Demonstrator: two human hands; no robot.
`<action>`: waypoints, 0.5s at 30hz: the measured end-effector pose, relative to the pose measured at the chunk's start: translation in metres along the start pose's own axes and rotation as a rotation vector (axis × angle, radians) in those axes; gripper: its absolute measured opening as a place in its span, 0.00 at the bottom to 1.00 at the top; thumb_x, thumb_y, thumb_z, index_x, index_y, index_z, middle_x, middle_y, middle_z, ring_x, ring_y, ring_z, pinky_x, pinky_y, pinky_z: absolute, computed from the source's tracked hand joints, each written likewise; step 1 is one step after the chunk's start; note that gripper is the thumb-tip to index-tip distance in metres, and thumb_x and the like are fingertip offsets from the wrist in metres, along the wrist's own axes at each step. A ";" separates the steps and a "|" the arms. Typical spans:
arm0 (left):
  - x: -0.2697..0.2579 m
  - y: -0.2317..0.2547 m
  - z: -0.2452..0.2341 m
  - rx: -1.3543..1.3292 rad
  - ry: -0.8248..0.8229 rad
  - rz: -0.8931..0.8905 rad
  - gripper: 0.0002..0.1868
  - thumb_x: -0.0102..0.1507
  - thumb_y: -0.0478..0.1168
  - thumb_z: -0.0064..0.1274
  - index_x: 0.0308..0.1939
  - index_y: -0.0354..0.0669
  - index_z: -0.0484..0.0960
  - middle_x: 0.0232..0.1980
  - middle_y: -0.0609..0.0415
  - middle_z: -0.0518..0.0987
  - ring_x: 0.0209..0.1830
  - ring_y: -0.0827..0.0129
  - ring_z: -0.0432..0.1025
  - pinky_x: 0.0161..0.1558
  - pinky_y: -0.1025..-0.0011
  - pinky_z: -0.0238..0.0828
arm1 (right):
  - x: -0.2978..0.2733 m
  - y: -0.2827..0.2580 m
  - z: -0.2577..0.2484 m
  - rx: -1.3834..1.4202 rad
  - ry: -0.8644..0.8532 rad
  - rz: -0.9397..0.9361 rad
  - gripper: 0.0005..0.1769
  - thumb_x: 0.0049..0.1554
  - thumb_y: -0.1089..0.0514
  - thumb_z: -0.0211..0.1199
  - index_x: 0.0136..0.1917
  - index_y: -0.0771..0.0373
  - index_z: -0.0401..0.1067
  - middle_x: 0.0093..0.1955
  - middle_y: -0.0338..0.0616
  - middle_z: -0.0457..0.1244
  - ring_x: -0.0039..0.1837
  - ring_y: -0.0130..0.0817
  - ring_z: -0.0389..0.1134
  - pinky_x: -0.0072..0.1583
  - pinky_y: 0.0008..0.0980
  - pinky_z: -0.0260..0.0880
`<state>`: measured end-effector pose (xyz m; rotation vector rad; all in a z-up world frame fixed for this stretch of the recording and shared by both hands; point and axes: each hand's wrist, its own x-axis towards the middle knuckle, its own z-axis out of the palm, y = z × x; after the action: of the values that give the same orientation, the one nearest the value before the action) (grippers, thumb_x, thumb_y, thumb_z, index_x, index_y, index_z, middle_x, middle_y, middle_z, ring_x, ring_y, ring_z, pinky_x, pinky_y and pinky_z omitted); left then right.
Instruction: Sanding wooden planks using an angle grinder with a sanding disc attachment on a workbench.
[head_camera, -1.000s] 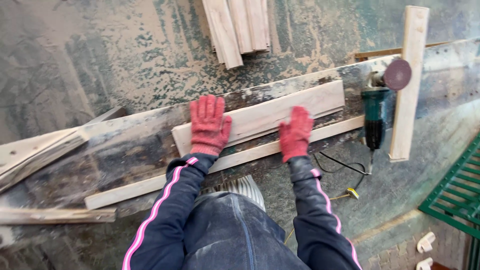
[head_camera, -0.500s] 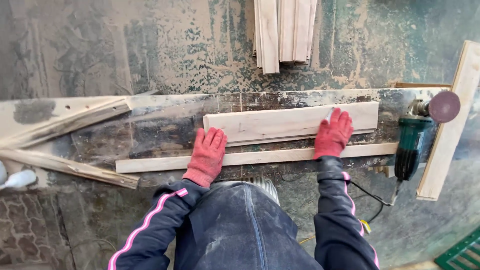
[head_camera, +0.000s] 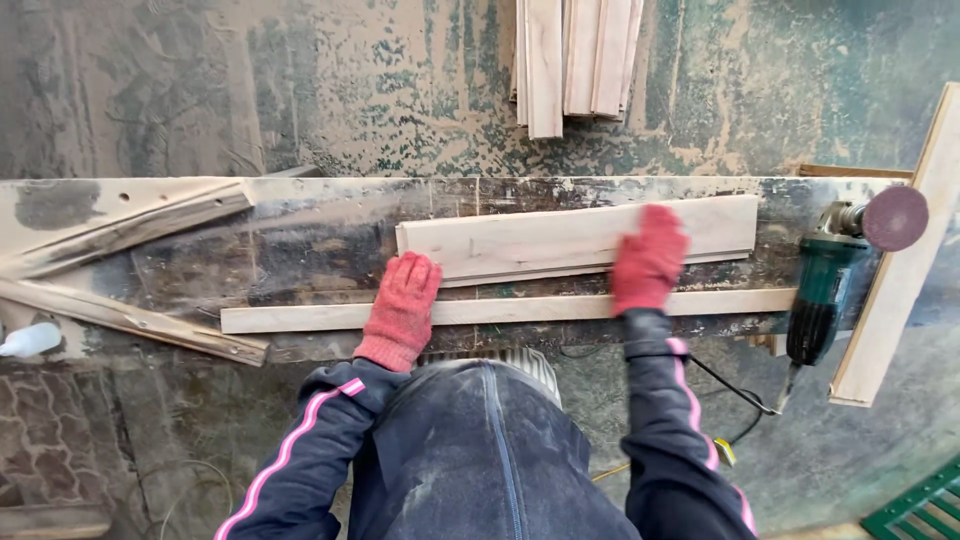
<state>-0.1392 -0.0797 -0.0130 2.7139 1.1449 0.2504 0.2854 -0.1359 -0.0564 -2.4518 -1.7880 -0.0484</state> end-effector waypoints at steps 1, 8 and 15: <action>0.000 -0.002 0.001 0.000 0.005 0.001 0.40 0.42 0.35 0.60 0.62 0.36 0.75 0.63 0.38 0.72 0.70 0.42 0.63 0.73 0.43 0.56 | -0.001 0.002 0.012 -0.002 0.005 -0.001 0.34 0.65 0.45 0.50 0.80 0.61 0.60 0.77 0.59 0.57 0.76 0.58 0.56 0.75 0.56 0.48; 0.004 0.007 -0.009 0.058 -0.019 -0.007 0.38 0.46 0.37 0.57 0.63 0.35 0.74 0.65 0.36 0.71 0.72 0.41 0.61 0.75 0.43 0.54 | -0.057 -0.133 -0.016 0.104 -0.015 -0.237 0.34 0.63 0.38 0.50 0.79 0.49 0.59 0.79 0.47 0.53 0.79 0.49 0.51 0.77 0.55 0.45; -0.004 0.001 0.005 0.060 0.023 0.000 0.37 0.49 0.36 0.56 0.65 0.36 0.73 0.68 0.37 0.69 0.74 0.40 0.60 0.74 0.42 0.55 | -0.040 0.002 -0.035 0.145 -0.231 0.322 0.46 0.63 0.21 0.26 0.84 0.45 0.47 0.85 0.45 0.43 0.84 0.46 0.38 0.81 0.50 0.25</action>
<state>-0.1402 -0.0840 -0.0179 2.7705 1.1766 0.2518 0.2764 -0.1780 -0.0253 -2.6899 -1.3850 0.3904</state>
